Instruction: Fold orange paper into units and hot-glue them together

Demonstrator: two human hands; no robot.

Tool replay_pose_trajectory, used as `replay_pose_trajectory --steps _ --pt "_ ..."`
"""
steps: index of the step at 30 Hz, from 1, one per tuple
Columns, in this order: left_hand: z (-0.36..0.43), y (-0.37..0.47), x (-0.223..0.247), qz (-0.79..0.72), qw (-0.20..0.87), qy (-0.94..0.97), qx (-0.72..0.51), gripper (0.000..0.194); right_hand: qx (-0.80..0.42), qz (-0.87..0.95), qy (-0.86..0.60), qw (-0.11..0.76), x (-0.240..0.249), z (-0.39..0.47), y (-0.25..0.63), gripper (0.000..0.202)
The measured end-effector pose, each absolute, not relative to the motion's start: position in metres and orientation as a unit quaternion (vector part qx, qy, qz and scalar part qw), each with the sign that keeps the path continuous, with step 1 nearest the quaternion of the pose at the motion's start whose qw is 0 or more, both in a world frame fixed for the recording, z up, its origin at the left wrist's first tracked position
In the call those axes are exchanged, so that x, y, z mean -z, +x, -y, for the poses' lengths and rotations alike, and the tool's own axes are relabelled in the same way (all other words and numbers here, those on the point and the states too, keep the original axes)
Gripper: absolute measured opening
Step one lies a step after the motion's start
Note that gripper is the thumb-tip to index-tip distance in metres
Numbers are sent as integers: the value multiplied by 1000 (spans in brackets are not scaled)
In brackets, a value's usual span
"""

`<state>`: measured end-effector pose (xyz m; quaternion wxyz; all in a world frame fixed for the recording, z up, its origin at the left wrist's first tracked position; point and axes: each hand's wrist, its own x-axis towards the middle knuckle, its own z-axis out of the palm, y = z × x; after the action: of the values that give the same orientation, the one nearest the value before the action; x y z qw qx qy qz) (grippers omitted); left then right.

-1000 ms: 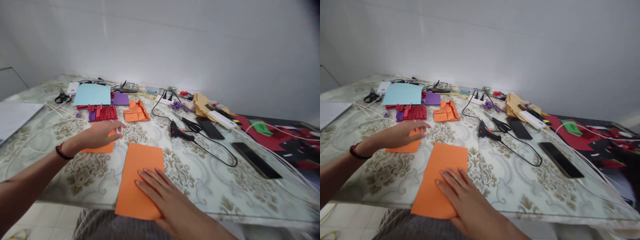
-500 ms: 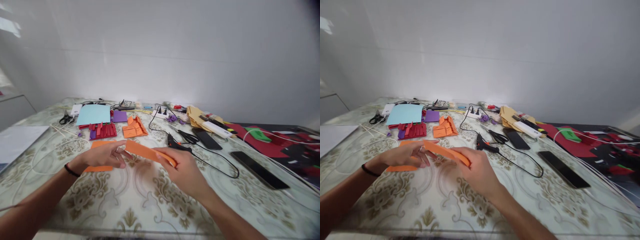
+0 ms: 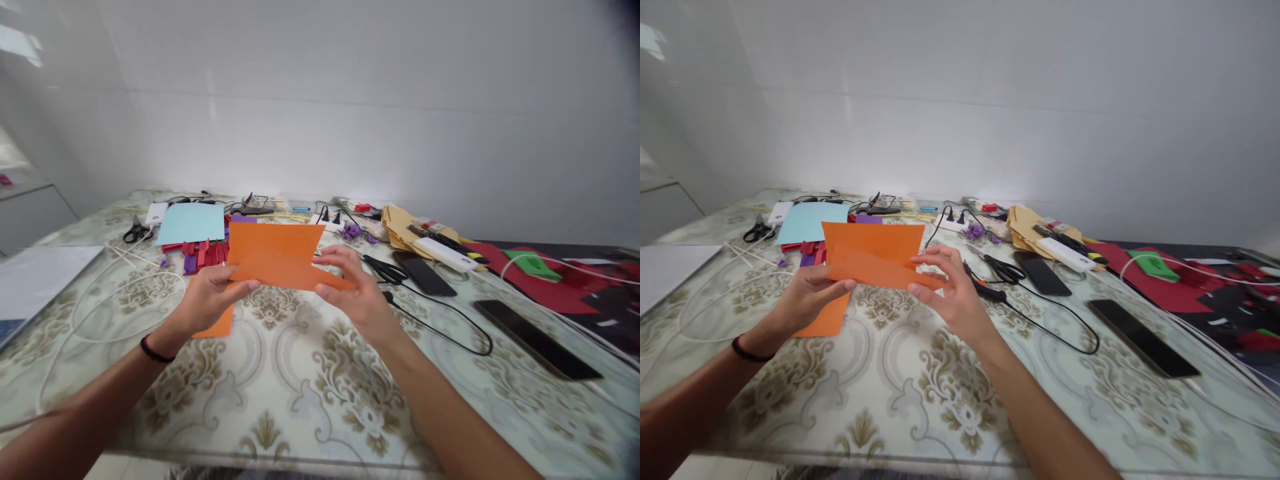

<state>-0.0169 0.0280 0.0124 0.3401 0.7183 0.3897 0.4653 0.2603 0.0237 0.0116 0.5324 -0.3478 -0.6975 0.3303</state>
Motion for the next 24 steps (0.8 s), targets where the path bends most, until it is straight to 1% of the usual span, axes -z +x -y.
replay_pose_trajectory --steps 4,7,10,12,14,17,19,22,24 --pt "-19 -12 -11 -383 334 700 -501 28 -479 640 -306 517 2 -27 253 36" --pt "-13 -10 -8 -391 342 702 -487 34 -544 602 -283 511 8 -25 249 34" --pt "-10 -9 -6 -384 368 716 -452 31 -541 586 -317 513 9 -24 248 33" --pt "-10 -8 -5 -368 399 704 -458 28 -529 601 -353 485 7 -23 248 35" --pt "-12 -6 -4 -362 407 675 -498 30 -512 626 -383 446 4 -21 247 37" --pt "-17 -5 0 -385 374 654 -533 47 -476 655 -406 424 -1 -19 245 36" --pt "-19 -6 2 -406 344 675 -511 55 -458 661 -414 426 -2 -19 244 35" --pt "-19 -7 2 -439 284 722 -453 45 -464 654 -425 419 -1 -20 244 37" --pt "-18 -7 2 -447 262 742 -426 39 -482 643 -431 412 -1 -21 244 39"
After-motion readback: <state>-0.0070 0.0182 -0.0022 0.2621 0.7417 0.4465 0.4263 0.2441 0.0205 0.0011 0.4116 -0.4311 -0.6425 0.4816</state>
